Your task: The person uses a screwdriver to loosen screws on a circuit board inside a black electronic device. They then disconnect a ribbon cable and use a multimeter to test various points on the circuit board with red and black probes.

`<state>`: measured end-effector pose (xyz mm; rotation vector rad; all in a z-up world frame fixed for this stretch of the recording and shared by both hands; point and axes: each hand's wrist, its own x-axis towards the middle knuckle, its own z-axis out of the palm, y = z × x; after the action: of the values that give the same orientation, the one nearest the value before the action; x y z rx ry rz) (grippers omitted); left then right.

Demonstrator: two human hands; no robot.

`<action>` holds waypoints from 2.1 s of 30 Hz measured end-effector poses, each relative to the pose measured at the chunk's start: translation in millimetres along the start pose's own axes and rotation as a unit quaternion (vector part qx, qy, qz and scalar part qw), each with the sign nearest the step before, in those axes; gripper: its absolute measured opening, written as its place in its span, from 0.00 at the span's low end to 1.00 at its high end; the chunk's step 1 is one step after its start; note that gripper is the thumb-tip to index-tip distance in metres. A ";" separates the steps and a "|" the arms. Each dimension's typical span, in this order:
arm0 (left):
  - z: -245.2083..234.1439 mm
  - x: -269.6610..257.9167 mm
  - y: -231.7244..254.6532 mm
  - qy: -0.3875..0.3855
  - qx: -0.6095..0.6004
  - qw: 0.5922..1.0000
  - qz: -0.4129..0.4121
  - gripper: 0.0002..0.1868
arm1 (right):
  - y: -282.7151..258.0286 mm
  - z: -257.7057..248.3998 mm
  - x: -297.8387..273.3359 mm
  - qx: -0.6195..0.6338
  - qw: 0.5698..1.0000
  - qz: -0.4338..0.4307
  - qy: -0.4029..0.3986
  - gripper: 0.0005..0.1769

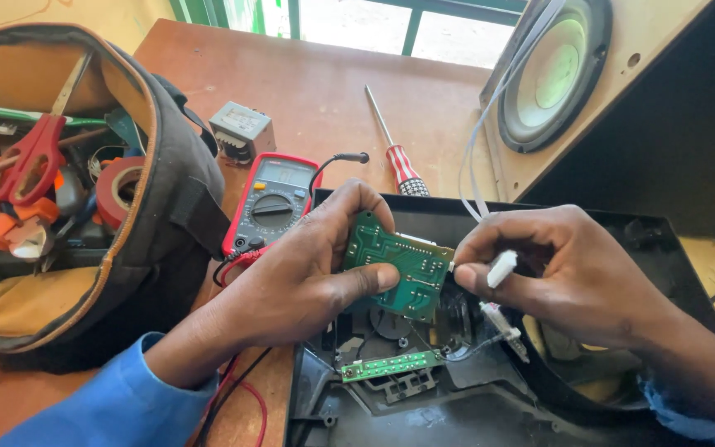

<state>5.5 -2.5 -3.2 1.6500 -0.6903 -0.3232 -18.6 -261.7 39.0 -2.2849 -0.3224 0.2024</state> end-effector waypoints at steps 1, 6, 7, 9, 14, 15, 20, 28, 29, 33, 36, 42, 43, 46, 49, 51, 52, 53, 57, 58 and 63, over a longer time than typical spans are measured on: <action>0.7 0.8 -1.2 0.003 -0.008 1.000 0.000 0.14 | 0.5 2.3 0.5 0.015 1.000 -0.015 -0.003 0.08; 2.6 -0.7 0.1 0.003 -0.017 1.000 -0.021 0.14 | 0.2 -2.4 5.3 -0.020 0.997 -0.059 -0.034 0.09; 3.0 -0.6 0.9 0.005 -0.029 0.999 -0.036 0.14 | -0.9 -3.1 6.3 -0.028 0.996 -0.071 -0.041 0.09; 3.4 -0.2 -1.3 0.007 -0.052 0.998 -0.044 0.14 | -1.5 -3.4 7.9 -0.023 0.994 -0.091 -0.048 0.10; 1.8 -0.1 -10.3 -0.010 -0.156 0.987 -0.041 0.14 | 7.6 -0.9 12.4 0.035 0.990 -0.116 -0.069 0.08; 0.9 0.0 -11.5 -0.014 -0.177 0.983 -0.047 0.14 | 10.0 0.1 13.0 0.074 0.990 -0.097 -0.065 0.07; 1.4 1.7 -17.2 0.000 -0.283 0.956 -0.079 0.17 | 6.3 5.2 12.1 0.022 0.986 -0.159 -0.039 0.07; -2.7 -3.2 -22.0 -0.007 -0.286 0.955 -0.071 0.17 | 22.8 15.7 18.6 0.174 0.977 -0.109 -0.051 0.09; -2.4 -3.9 -21.1 -0.006 -0.287 0.955 -0.071 0.17 | 21.1 16.3 18.7 0.174 0.977 -0.109 -0.052 0.09; 0.0 -6.3 -6.1 0.021 -0.141 0.986 -0.083 0.16 | 18.8 15.8 19.3 0.169 0.976 -0.114 -0.072 0.09; 0.2 -8.3 1.0 0.035 -0.032 0.995 -0.093 0.15 | 16.2 15.4 21.2 0.159 0.980 -0.089 -0.087 0.09; 2.7 -4.6 -6.4 0.061 -0.147 0.982 -0.105 0.16 | 15.2 21.9 14.6 0.093 0.988 -0.120 -0.006 0.09; 3.0 -4.7 -5.8 0.070 -0.156 0.979 -0.109 0.16 | 14.0 24.3 11.8 0.051 0.988 -0.142 0.025 0.10; 2.3 -3.9 -2.6 0.086 -0.109 0.983 -0.121 0.16 | 10.3 28.1 8.0 0.058 0.986 -0.154 0.030 0.09; 3.8 -7.7 0.7 0.083 -0.093 0.992 -0.019 0.18 | 6.3 25.0 10.6 0.033 0.983 -0.179 0.019 0.08; 7.7 -7.0 3.5 0.100 -0.014 0.995 -0.022 0.20 | 8.0 21.1 13.1 0.028 0.982 -0.185 0.004 0.09; 8.9 -8.1 4.2 0.117 0.067 0.991 -0.026 0.22 | 8.7 20.9 14.9 0.025 0.981 -0.191 -0.015 0.09; 9.5 -8.3 2.9 0.117 0.067 0.991 -0.027 0.22 | 7.4 19.8 17.5 0.026 0.981 -0.190 -0.015 0.09; 14.5 -8.2 8.1 0.128 0.076 0.989 -0.024 0.21 | 1.1 14.3 24.7 0.032 0.977 -0.191 -0.092 0.11; 14.9 -9.6 12.1 0.135 0.081 0.986 -0.048 0.21 | -1.7 14.2 26.9 0.023 0.976 -0.187 -0.113 0.11; 18.5 -8.0 10.8 0.155 0.097 0.979 -0.085 0.21 | 3.1 22.5 29.6 0.013 0.973 -0.200 -0.113 0.14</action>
<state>-14.0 -13.1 2.1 1.8992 -0.3551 -0.1156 4.7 -239.1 20.4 -2.1200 -0.8807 0.2566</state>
